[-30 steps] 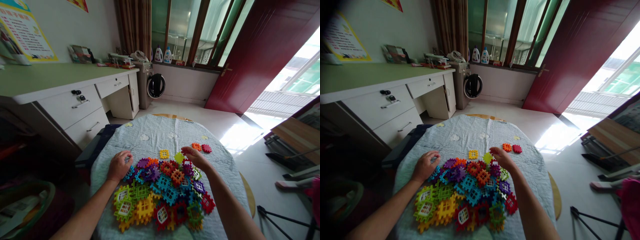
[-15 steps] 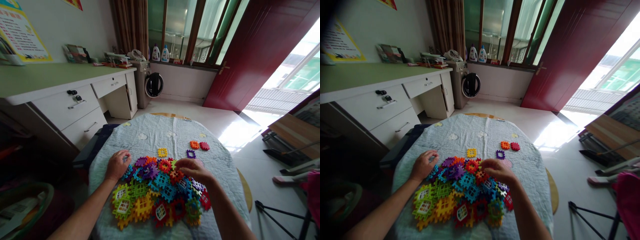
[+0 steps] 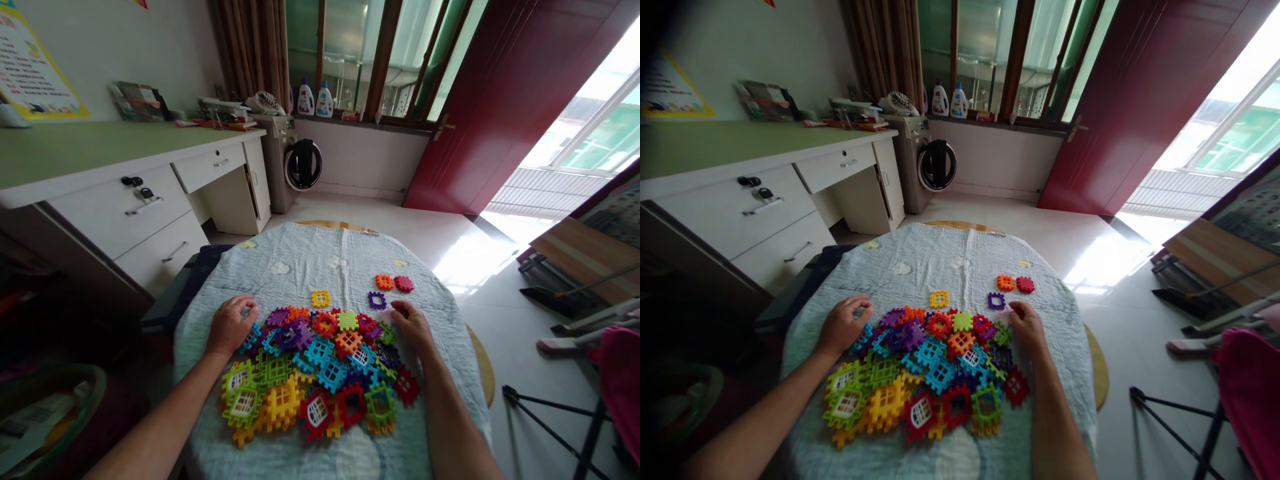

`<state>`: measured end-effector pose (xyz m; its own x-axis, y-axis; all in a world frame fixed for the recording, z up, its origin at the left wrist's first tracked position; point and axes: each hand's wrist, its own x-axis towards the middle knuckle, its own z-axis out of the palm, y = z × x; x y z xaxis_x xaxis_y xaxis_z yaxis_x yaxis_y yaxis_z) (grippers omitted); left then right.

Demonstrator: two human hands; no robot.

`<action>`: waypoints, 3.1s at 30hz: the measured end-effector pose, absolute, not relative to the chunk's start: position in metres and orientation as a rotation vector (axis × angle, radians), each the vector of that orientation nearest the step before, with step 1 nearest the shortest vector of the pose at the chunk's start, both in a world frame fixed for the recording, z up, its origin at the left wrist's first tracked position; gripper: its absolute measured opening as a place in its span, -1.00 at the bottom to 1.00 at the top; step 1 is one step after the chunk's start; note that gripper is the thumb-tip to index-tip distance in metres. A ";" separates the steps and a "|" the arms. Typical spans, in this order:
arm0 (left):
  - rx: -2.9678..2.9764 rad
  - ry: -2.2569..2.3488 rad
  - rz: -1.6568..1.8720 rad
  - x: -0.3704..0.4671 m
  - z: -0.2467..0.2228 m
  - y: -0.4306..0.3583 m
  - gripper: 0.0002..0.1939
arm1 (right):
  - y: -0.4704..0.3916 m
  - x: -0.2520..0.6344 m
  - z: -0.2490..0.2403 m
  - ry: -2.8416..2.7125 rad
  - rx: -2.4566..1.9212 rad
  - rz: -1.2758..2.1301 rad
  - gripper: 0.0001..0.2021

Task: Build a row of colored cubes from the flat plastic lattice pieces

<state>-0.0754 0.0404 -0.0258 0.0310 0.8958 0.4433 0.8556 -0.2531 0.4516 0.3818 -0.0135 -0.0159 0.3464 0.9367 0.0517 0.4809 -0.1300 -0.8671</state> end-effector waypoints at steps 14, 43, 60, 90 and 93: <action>2.234 1.872 1.034 -0.076 -0.027 0.042 -0.73 | -0.058 0.367 0.020 -1.850 -1.698 0.784 -0.58; 2.226 1.868 1.038 -0.076 -0.027 0.041 -0.75 | -0.061 0.377 -0.022 -1.299 -2.026 0.295 -0.73; 2.236 1.860 1.032 -0.075 -0.026 0.041 -0.73 | -0.067 0.363 -0.012 -1.528 -2.166 0.267 -0.58; 2.247 1.849 1.028 -0.078 -0.030 0.042 -0.74 | -0.062 0.358 -0.019 -1.436 -1.748 0.225 -0.62; 2.244 1.858 1.031 -0.078 -0.030 0.042 -0.75 | -0.060 0.341 -0.011 -1.644 -1.667 0.272 -0.65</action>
<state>-0.0776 0.0418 -0.0298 0.0552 0.8897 0.4531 0.8553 -0.2763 0.4383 0.3413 -0.0596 -0.0112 0.1462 0.9239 0.3537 0.7611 0.1233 -0.6368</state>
